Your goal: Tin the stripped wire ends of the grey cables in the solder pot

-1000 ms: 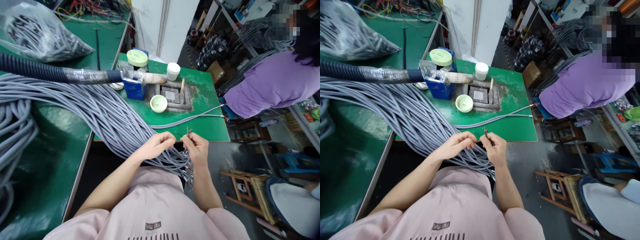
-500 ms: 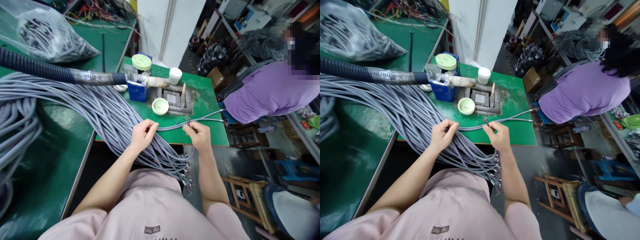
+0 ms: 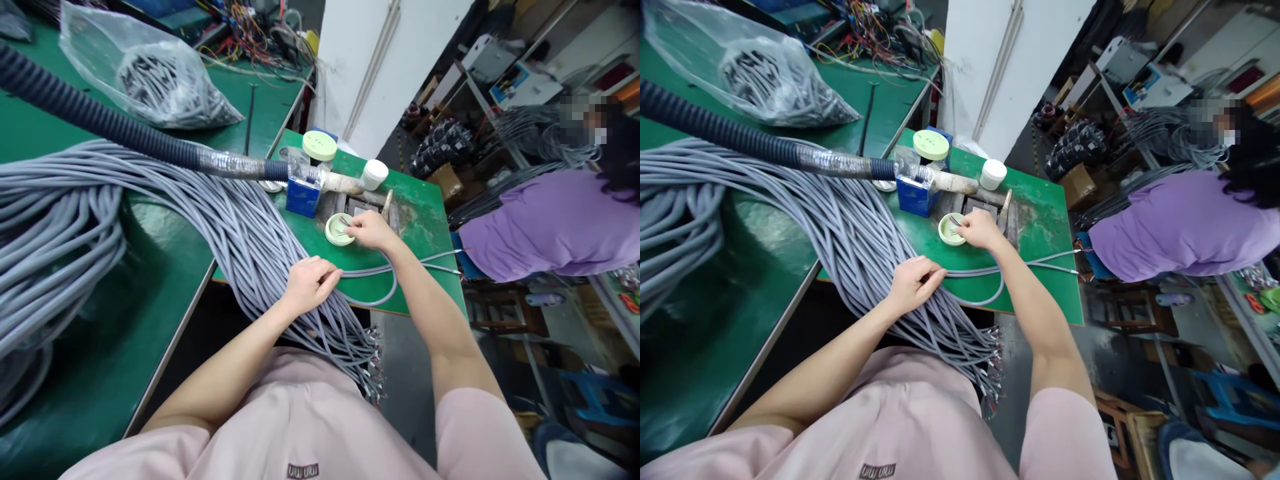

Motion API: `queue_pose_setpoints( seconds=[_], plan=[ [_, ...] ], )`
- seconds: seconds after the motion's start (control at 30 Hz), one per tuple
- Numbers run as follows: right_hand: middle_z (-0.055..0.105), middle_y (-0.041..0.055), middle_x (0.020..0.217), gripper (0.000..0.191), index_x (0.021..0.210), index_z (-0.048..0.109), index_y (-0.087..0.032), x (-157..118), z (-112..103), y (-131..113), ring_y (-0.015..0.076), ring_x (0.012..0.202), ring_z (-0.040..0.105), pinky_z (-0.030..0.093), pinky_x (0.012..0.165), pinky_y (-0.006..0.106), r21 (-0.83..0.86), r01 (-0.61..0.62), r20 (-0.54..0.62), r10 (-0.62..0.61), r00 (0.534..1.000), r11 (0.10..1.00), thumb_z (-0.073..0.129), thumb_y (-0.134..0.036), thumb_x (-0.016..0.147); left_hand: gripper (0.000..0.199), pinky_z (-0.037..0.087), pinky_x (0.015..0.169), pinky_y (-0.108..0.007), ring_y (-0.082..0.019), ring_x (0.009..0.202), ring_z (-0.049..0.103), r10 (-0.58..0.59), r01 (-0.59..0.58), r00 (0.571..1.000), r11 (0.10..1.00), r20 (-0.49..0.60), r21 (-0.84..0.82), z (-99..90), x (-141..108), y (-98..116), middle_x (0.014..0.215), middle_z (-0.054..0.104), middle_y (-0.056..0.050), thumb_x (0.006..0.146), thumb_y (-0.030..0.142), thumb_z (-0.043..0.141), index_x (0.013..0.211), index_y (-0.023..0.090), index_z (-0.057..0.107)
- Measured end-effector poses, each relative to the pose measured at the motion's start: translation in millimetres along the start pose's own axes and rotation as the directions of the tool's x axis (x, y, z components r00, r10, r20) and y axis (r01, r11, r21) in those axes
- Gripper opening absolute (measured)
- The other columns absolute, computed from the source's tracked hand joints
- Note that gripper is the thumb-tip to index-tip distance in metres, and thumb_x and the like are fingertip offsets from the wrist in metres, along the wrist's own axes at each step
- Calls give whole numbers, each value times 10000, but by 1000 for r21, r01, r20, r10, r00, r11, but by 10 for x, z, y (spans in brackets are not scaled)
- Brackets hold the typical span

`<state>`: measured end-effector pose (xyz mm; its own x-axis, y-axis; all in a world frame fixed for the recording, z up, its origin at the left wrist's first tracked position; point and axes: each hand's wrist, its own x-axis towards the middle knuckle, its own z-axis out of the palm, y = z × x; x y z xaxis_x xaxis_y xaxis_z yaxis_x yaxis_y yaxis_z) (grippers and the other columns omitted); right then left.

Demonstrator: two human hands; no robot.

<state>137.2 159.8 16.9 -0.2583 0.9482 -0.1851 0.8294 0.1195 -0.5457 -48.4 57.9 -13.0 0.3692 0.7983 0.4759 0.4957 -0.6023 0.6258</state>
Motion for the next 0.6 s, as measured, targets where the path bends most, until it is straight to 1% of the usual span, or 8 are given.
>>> queue_pose_setpoints(
  seconds=[0.13, 0.27, 0.37, 0.43, 0.53, 0.6],
  plan=[
    [357, -36, 456, 321, 459, 444, -168, 83, 24, -28, 101, 511, 383, 226, 534, 269, -106, 4, 83, 5, 997, 994, 585, -265, 730, 276, 360, 575, -249, -112, 553, 482, -17, 18, 1000, 1000, 17, -9, -7, 1, 3, 572, 558, 3, 908, 307, 522, 683, 167, 597],
    [435, -15, 492, 266, 488, 513, -165, 115, 26, -59, 114, 527, 400, 231, 519, 271, -188, 33, 101, -14, 995, 982, 581, -248, 732, 293, 356, 583, -255, -118, 562, 484, -45, 45, 998, 999, 38, -13, -5, -3, -1, 579, 563, -2, 916, 330, 502, 690, 174, 604],
    [519, 14, 538, 218, 533, 580, -156, 126, 39, -87, 127, 553, 429, 239, 528, 274, -254, 24, 109, 3, 994, 967, 577, -241, 734, 289, 351, 580, -256, -118, 560, 481, -37, 38, 999, 999, 31, -19, -6, -3, -2, 573, 557, 0, 916, 327, 504, 692, 174, 603],
    [547, 29, 562, 196, 553, 602, -154, 126, 38, -107, 136, 569, 441, 239, 534, 278, -288, 12, 109, 20, 994, 958, 577, -233, 731, 283, 351, 581, -256, -117, 560, 480, -33, 33, 999, 999, 31, -18, -9, -4, -1, 574, 560, 2, 916, 323, 507, 695, 173, 602],
    [537, 26, 561, 208, 541, 593, -151, 102, -38, -106, 133, 577, 435, 233, 541, 280, -268, 25, 100, 2, 995, 963, 583, -240, 729, 279, 354, 584, -255, -115, 559, 483, -38, 38, 999, 999, 33, -18, -12, -6, -1, 577, 563, 3, 915, 321, 511, 698, 173, 604],
    [498, 8, 535, 245, 517, 567, -145, 70, -151, -55, 116, 560, 414, 235, 543, 275, -187, 41, 51, -32, 998, 981, 584, -261, 732, 272, 356, 585, -254, -114, 558, 483, -34, 35, 999, 999, 26, -21, -11, -8, -3, 575, 564, 4, 913, 312, 516, 698, 170, 603]
  ],
)
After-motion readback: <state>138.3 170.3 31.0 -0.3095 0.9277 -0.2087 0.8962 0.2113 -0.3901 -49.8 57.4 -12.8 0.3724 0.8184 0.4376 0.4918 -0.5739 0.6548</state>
